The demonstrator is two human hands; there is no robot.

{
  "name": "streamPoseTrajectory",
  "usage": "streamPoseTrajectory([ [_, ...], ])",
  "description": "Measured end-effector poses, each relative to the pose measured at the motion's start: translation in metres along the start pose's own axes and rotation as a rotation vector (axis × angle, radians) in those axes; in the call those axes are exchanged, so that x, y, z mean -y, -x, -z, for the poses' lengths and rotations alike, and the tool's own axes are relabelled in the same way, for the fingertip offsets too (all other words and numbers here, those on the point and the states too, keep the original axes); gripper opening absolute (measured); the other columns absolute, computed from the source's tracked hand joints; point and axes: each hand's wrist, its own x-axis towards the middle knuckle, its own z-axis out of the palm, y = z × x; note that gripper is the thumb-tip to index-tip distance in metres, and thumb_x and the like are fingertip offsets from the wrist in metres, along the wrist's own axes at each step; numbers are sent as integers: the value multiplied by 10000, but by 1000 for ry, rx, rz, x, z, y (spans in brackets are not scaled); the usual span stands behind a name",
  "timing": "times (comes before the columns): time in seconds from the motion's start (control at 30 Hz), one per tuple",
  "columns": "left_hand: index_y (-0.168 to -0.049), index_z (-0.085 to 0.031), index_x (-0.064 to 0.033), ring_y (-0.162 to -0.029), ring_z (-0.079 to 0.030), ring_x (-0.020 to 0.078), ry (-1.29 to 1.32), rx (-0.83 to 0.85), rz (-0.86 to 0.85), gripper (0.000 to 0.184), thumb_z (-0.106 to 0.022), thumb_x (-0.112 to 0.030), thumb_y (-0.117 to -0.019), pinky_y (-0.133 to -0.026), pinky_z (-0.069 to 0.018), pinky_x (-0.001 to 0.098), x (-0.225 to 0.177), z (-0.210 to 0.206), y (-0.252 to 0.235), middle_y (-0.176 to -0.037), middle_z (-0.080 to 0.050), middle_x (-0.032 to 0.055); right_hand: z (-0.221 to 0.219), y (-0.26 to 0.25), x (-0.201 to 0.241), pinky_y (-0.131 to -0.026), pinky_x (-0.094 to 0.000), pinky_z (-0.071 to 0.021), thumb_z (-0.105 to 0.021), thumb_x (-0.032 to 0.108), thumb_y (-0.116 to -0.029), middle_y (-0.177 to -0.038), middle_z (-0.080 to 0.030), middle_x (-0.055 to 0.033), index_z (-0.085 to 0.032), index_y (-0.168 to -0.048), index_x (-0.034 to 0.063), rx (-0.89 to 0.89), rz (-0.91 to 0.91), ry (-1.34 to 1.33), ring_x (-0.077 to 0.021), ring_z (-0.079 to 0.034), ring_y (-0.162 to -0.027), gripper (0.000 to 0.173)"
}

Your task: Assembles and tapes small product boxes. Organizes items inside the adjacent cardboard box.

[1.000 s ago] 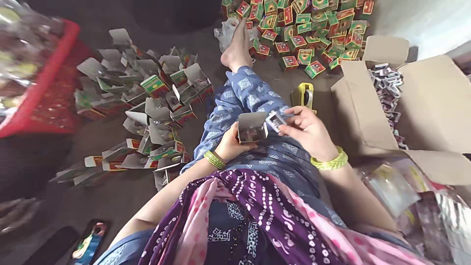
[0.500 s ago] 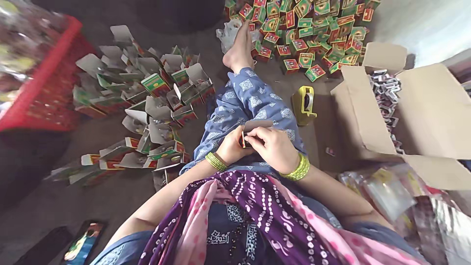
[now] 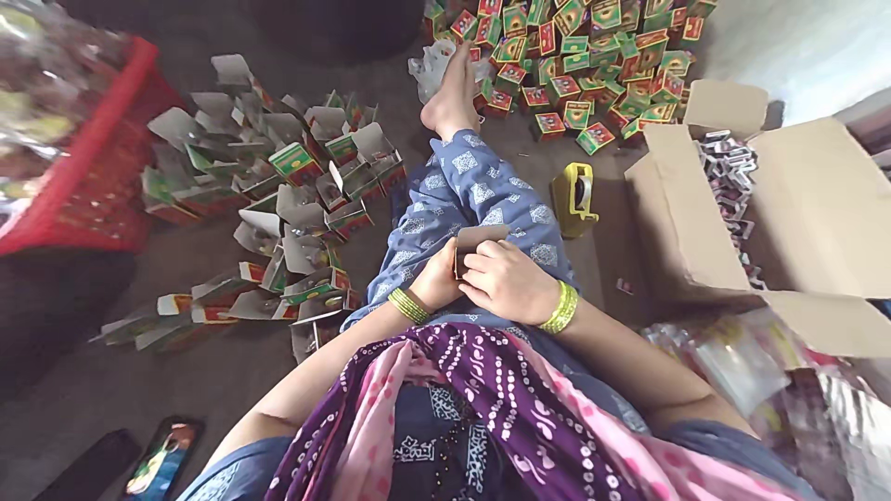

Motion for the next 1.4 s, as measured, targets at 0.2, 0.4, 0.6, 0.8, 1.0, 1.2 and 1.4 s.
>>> streamPoseTrajectory([
  [0.2,-1431,-320,124,-1184,-642,145,148,-46,-118,863,-820,-244,-832,-1062,-531,348,1,0,0,-1257,-641,183,-1,13,-8,-1000,-494,-503,-675,367,-984,-1258,-703,-52,-770,-1140,184,-387,-139,-36,-263,-614,-1204,258],
  [0.4,-1539,-57,-39,-1233,-637,213,342,-173,-252,1058,-839,-250,-859,-1054,-556,435,-1,-5,2,-1388,-558,182,-14,34,-31,-1056,-465,-498,-810,388,-882,-1390,-584,-150,-605,-1360,76,-592,-393,-514,-276,-546,-1294,606],
  [0.6,-1342,-457,12,-1076,-678,135,347,-92,-272,671,-843,-245,-856,-942,-600,344,-12,-1,6,-1213,-650,103,-33,37,-30,-1094,-404,-498,-648,394,-1008,-1350,-635,-174,-617,-1368,-23,-434,-275,-968,-220,-595,-1263,552],
  [0.8,-1157,-482,-26,-897,-670,60,365,-43,-194,563,-859,-292,-835,-817,-604,276,-14,-2,10,-1016,-644,34,-34,34,-29,-886,-294,-499,-476,549,-1048,-961,-618,-74,-628,-952,36,-358,-279,-809,-112,-591,-972,543],
  [1.0,-1288,-361,-15,-1047,-698,175,517,28,-125,784,-913,-209,-765,-925,-613,387,-12,-5,4,-1168,-651,111,-17,37,-26,-991,-440,-562,-708,219,-960,-1193,-688,-121,-505,-1332,25,-638,-375,-1149,-227,-674,-1123,466],
  [1.2,-1371,-256,-50,-1071,-711,233,494,52,-154,942,-934,-185,-730,-956,-604,444,-10,-7,3,-1176,-676,139,3,38,-31,-941,-344,-599,-786,151,-911,-1039,-767,-83,-776,-995,5,-401,-335,-1030,-156,-722,-1022,169],
  [1.4,-1389,-272,-35,-1077,-707,199,429,62,-179,940,-928,-216,-740,-960,-602,411,-9,-6,4,-1192,-676,126,16,33,-26,-939,-296,-605,-787,221,-920,-1094,-771,-46,-796,-1080,61,-301,-249,-705,-91,-717,-1045,227],
])
